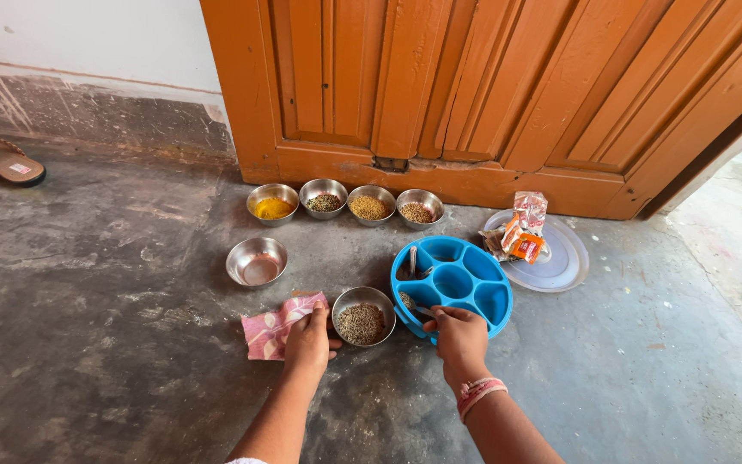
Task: The person scoops various spices from a blue compartmentalized box into small metal bowls using a spoon. They wipe the inside of a bowl with a cloth and continue transferring spices into separate bowls on the floor.
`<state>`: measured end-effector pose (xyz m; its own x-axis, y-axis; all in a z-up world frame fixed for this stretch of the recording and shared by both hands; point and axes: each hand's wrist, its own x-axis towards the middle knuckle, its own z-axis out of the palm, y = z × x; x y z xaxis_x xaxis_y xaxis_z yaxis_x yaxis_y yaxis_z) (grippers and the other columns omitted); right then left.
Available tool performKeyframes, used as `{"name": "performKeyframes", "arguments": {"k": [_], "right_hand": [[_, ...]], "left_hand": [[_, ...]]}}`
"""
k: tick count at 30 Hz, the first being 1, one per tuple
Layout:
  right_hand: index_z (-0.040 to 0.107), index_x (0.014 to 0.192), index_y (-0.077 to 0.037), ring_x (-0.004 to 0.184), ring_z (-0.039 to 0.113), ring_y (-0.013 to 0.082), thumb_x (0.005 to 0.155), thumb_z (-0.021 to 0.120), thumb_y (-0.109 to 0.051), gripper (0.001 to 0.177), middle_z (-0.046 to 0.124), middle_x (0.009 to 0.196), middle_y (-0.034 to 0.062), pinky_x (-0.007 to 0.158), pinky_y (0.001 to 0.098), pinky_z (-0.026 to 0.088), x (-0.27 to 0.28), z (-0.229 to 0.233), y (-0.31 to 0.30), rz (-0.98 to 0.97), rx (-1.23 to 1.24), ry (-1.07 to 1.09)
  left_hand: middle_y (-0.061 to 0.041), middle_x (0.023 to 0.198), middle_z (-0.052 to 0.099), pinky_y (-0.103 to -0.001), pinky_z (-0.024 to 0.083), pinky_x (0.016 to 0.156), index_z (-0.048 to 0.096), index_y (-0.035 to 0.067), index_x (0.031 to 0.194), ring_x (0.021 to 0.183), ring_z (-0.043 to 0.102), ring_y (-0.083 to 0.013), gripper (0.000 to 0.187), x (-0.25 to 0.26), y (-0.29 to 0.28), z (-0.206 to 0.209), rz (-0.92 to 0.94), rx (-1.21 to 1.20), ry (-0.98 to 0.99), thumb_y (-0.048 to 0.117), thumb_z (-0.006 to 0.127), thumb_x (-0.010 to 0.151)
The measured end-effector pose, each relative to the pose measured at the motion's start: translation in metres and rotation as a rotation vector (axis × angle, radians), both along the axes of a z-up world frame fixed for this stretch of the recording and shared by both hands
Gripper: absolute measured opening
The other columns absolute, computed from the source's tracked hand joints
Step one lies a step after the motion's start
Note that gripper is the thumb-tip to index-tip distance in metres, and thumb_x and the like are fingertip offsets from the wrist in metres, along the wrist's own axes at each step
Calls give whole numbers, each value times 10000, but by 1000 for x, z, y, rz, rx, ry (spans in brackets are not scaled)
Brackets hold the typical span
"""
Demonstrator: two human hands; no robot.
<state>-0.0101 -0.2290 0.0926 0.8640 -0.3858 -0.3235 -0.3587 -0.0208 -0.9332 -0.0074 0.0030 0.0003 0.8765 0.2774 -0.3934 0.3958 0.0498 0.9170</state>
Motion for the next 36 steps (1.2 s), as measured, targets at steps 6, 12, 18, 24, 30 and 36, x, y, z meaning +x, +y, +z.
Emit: {"name": "performKeyframes", "arguments": {"k": [6, 12, 18, 24, 30, 36], "right_hand": [[742, 1088, 50, 498, 443, 118, 970, 608, -83, 223, 716, 758, 121, 462, 294, 326, 0, 0, -4, -23, 160, 22], [711, 1146, 58, 470, 379, 116, 965, 572, -46, 251, 733, 787, 150, 441, 293, 291, 1, -6, -13, -44, 269, 19], [702, 1156, 43, 470, 348, 109, 975, 572, -55, 243, 733, 813, 144, 442, 285, 290, -8, -8, -24, -91, 360, 55], [701, 1171, 32, 515, 380, 103, 987, 568, -62, 245, 742, 841, 141, 491, 275, 365, -21, 1, -29, -99, 376, 56], [690, 1181, 39, 533, 388, 99, 986, 570, -54, 247, 750, 860, 133, 505, 270, 377, -24, 11, -31, -87, 392, 44], [693, 1169, 39, 487, 385, 116, 973, 588, -64, 245, 751, 844, 146, 472, 279, 341, -28, 18, -8, -32, 350, 6]], "left_hand": [[-89, 1159, 752, -363, 600, 634, 656, 56, 1323, 771, 744, -241, 602, 4, -1, -2, 22, -40, -27, 510, 406, 1017], [-93, 1139, 762, -356, 593, 625, 683, 63, 1293, 739, 731, -227, 590, 2, 1, -2, 41, -27, -40, 511, 411, 1022], [-92, 1105, 756, -355, 584, 606, 704, 69, 1248, 726, 727, -219, 560, 3, -2, 4, 57, -12, -58, 500, 436, 1013], [-136, 1036, 766, -390, 579, 692, 727, 69, 1201, 768, 720, -241, 510, -7, -7, 17, 56, 131, -50, 475, 493, 1001], [-150, 1184, 750, -366, 504, 959, 708, 73, 1249, 1092, 688, -258, 456, -11, -10, 12, 94, 340, -125, 410, 540, 991], [-153, 1171, 757, -340, 527, 941, 684, 46, 1284, 1086, 721, -236, 426, -3, -12, -1, 72, 315, -169, 259, 637, 919]]}}
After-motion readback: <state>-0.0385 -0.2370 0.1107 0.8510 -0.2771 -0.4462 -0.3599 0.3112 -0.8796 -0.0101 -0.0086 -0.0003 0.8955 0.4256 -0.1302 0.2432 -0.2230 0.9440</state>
